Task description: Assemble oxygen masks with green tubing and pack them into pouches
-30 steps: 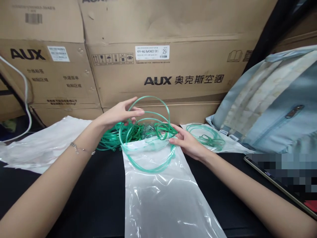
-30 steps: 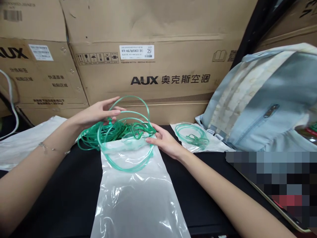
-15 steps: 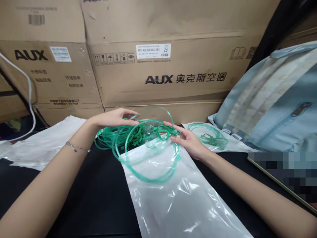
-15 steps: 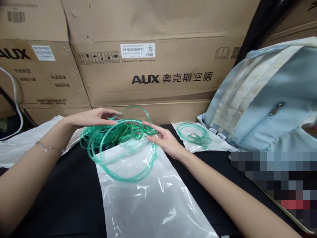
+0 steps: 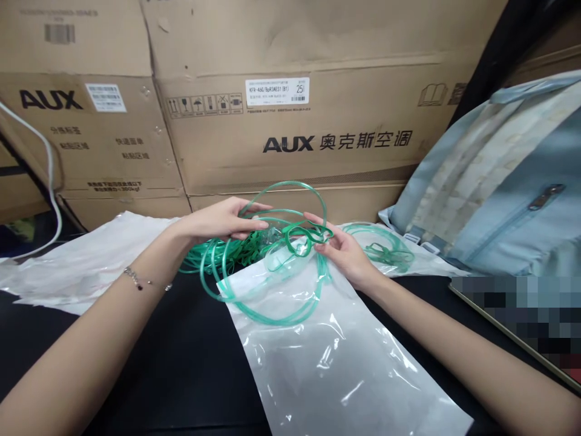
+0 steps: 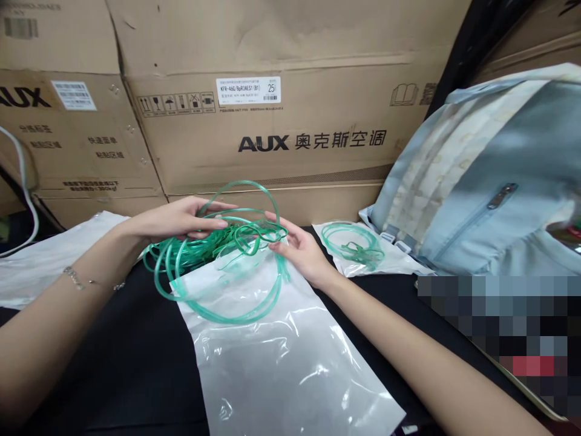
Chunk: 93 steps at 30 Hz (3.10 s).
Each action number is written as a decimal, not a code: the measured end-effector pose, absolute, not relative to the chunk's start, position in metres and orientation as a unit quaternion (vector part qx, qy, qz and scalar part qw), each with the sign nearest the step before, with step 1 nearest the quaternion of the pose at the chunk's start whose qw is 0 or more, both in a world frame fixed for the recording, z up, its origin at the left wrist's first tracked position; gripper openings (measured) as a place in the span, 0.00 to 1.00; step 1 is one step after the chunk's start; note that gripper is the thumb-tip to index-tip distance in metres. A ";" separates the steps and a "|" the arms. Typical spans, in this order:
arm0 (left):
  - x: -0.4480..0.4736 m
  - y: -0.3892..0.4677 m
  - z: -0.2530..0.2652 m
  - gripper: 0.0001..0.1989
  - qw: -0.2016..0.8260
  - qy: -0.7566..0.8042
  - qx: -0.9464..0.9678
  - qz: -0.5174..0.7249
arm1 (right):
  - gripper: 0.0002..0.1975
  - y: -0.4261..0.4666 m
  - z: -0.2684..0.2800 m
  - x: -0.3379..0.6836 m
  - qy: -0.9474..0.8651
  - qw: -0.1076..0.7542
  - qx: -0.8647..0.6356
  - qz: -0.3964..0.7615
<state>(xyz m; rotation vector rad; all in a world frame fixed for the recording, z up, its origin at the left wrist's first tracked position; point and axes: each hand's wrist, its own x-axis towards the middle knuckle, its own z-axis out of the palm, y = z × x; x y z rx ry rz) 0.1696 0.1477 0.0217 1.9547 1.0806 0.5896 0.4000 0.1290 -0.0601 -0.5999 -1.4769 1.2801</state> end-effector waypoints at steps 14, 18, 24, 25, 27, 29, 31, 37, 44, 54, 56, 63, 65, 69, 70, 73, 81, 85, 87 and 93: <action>0.172 0.155 0.013 0.14 0.365 0.395 0.833 0.131 | 0.35 0.125 -0.059 0.403 -0.617 0.422 -0.225 0.626; 0.178 0.163 0.000 0.16 0.369 0.408 0.824 0.133 | 0.30 0.126 -0.060 0.401 -0.586 0.434 -0.239 0.641; 0.185 0.165 -0.002 0.14 0.420 0.405 0.795 0.168 | 0.16 0.131 -0.068 0.392 -0.598 0.486 -0.330 0.546; 0.184 0.165 -0.002 0.12 0.439 0.408 0.781 0.176 | 0.16 0.132 -0.068 0.392 -0.604 0.482 -0.337 0.538; 0.182 0.165 -0.002 0.10 0.485 0.415 0.741 0.209 | 0.13 0.134 -0.069 0.394 -0.605 0.476 -0.351 0.532; 0.177 0.163 -0.004 0.15 0.528 0.416 0.691 0.266 | 0.12 0.136 -0.070 0.397 -0.594 0.476 -0.358 0.541; 0.171 0.157 -0.007 0.18 0.558 0.409 0.648 0.320 | 0.11 0.139 -0.070 0.401 -0.577 0.487 -0.353 0.553; 0.158 0.132 -0.014 0.25 0.464 0.453 0.635 0.419 | 0.12 0.140 -0.066 0.404 -0.527 0.494 -0.348 0.597; 0.165 0.129 -0.019 0.21 0.491 0.414 0.616 0.456 | 0.13 0.133 -0.059 0.400 -0.521 0.429 -0.291 0.678; 0.161 0.127 -0.029 0.28 0.518 0.317 0.545 0.578 | 0.11 0.140 -0.056 0.408 -0.504 0.561 -0.286 0.592; 0.166 0.123 -0.038 0.32 0.555 0.281 0.519 0.587 | 0.12 0.142 -0.051 0.411 -0.496 0.607 -0.294 0.548; 0.188 0.110 -0.048 0.25 0.598 0.377 0.508 0.493 | 0.13 0.136 -0.048 0.406 -0.515 0.588 -0.319 0.535; 0.189 0.108 -0.046 0.22 0.595 0.383 0.488 0.512 | 0.13 0.134 -0.050 0.406 -0.552 0.528 -0.330 0.555; 0.186 0.108 -0.044 0.19 0.566 0.393 0.463 0.558 | 0.15 0.135 -0.048 0.411 -0.662 0.375 -0.381 0.526; 0.185 0.108 -0.044 0.19 0.554 0.400 0.460 0.567 | 0.15 0.136 -0.045 0.414 -0.684 0.337 -0.387 0.518; 0.182 0.111 -0.044 0.18 0.534 0.417 0.454 0.579 | 0.15 0.137 -0.031 0.419 -0.729 0.240 -0.380 0.517; 0.177 0.119 -0.039 0.14 0.493 0.399 0.474 0.611 | 0.22 0.134 -0.010 0.434 -0.638 0.254 -0.310 0.657; 0.179 0.133 -0.029 0.12 0.451 0.396 0.514 0.612 | 0.17 0.136 -0.006 0.432 -0.673 0.321 -0.361 0.561; 0.181 0.144 -0.017 0.12 0.432 0.376 0.540 0.617 | 0.17 0.141 0.005 0.431 -0.688 0.358 -0.365 0.515; 0.184 0.165 0.023 0.16 0.434 0.308 0.592 0.606 | 0.10 0.156 0.046 0.432 -0.709 0.418 -0.400 0.404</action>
